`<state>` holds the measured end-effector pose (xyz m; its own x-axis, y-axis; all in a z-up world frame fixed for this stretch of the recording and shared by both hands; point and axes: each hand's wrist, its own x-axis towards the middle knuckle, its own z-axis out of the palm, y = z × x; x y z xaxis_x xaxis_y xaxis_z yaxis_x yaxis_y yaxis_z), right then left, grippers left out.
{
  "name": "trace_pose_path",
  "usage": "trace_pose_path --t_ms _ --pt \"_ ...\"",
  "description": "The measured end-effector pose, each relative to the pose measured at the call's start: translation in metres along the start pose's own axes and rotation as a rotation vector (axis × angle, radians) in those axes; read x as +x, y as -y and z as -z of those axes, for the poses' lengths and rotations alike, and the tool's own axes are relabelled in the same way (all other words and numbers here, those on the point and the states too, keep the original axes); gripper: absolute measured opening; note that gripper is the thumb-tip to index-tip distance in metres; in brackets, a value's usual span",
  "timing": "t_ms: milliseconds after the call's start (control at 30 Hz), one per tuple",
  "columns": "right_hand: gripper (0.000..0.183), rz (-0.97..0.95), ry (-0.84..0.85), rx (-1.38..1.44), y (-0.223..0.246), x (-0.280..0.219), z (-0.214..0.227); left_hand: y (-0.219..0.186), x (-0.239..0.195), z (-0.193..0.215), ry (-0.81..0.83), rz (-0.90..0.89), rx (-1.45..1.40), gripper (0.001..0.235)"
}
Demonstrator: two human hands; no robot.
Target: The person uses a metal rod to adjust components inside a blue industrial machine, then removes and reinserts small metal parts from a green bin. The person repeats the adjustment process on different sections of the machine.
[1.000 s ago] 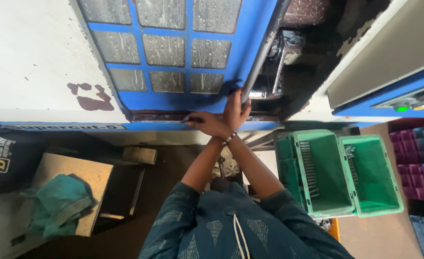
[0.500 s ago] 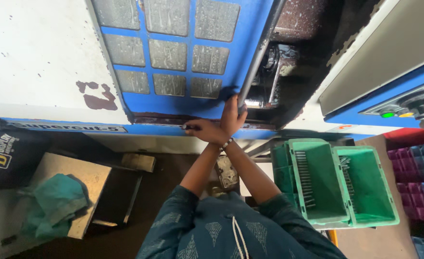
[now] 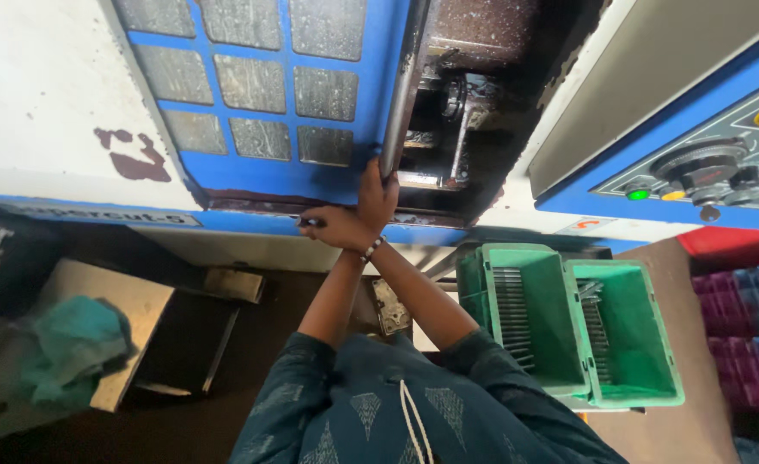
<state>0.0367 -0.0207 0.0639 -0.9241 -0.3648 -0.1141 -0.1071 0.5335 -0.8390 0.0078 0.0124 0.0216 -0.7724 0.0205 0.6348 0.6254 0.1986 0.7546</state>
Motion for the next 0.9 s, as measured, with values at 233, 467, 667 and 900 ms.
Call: trace_pose_path --t_ms 233,467,667,900 --pt "0.03 0.279 -0.052 0.279 -0.042 0.018 -0.006 -0.012 0.01 0.003 -0.032 0.088 0.025 0.042" --pt "0.026 0.009 -0.013 0.599 -0.057 0.033 -0.001 -0.032 0.022 0.001 -0.147 0.217 0.04 0.029" --pt "0.023 -0.034 -0.084 0.447 -0.028 0.011 0.003 -0.052 0.025 0.008 -0.139 0.117 -0.099 0.025" --pt "0.02 0.01 -0.079 0.25 -0.022 -0.017 0.022 -0.071 0.022 -0.006 -0.152 0.167 -0.044 0.024"
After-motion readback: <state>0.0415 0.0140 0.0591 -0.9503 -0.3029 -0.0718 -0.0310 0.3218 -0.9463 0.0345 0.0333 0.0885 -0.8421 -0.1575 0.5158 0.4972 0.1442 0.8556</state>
